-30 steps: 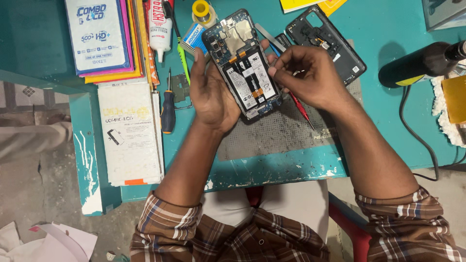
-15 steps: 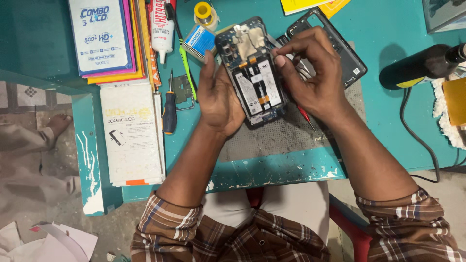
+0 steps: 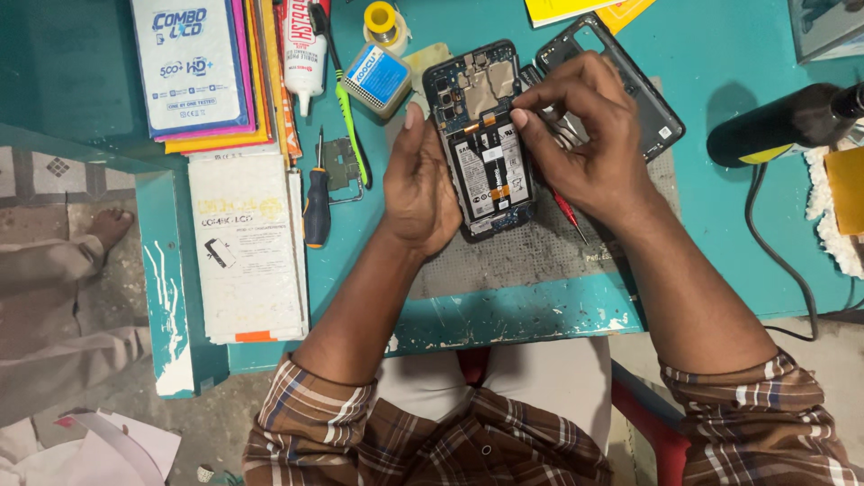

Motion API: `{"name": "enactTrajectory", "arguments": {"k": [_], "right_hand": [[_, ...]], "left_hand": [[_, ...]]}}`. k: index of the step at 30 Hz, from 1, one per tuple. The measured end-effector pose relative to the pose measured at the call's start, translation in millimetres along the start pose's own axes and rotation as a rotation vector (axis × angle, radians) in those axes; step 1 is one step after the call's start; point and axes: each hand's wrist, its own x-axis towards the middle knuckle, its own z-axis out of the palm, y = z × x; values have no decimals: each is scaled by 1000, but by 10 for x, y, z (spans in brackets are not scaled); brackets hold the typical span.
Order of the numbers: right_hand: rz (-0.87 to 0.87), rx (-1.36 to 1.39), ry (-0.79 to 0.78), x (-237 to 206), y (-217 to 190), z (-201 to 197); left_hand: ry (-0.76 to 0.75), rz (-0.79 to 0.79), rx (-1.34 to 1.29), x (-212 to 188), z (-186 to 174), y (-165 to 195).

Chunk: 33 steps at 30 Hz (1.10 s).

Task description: The person disassembles a smartphone at a repair workbench. They use a red pry tool to open the phone's back, remove the back cover, disconnect internal components, and work the battery out of the phone body by hand while holding the device.

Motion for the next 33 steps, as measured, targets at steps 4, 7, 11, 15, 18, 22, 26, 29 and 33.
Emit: {"name": "enactTrajectory", "arguments": {"k": [4, 7, 11, 15, 18, 22, 26, 29, 33], "right_hand": [[-23, -10, 19, 16, -2, -2], [-6, -8, -1, 13, -1, -24], [64, 105, -70, 11, 20, -35], [137, 199, -101, -3, 54, -2], [153, 223, -103, -20, 87, 18], [170, 259, -108, -27, 125, 41], [180, 320, -111, -41, 116, 35], [179, 393, -130, -44, 80, 12], [141, 460, -154, -15, 33, -8]], "left_hand": [[-12, 2, 17, -10, -6, 2], [3, -11, 18, -16, -4, -7], [11, -38, 31, -13, -5, -13], [18, -42, 20, -8, -8, -15], [20, -35, 28, -5, -15, -15], [5, 1, 44, -2, -28, -22], [8, -8, 35, 1, -58, -7], [21, 2, 24, 13, -79, -7], [-16, 21, 34, 30, -95, -7]]}}
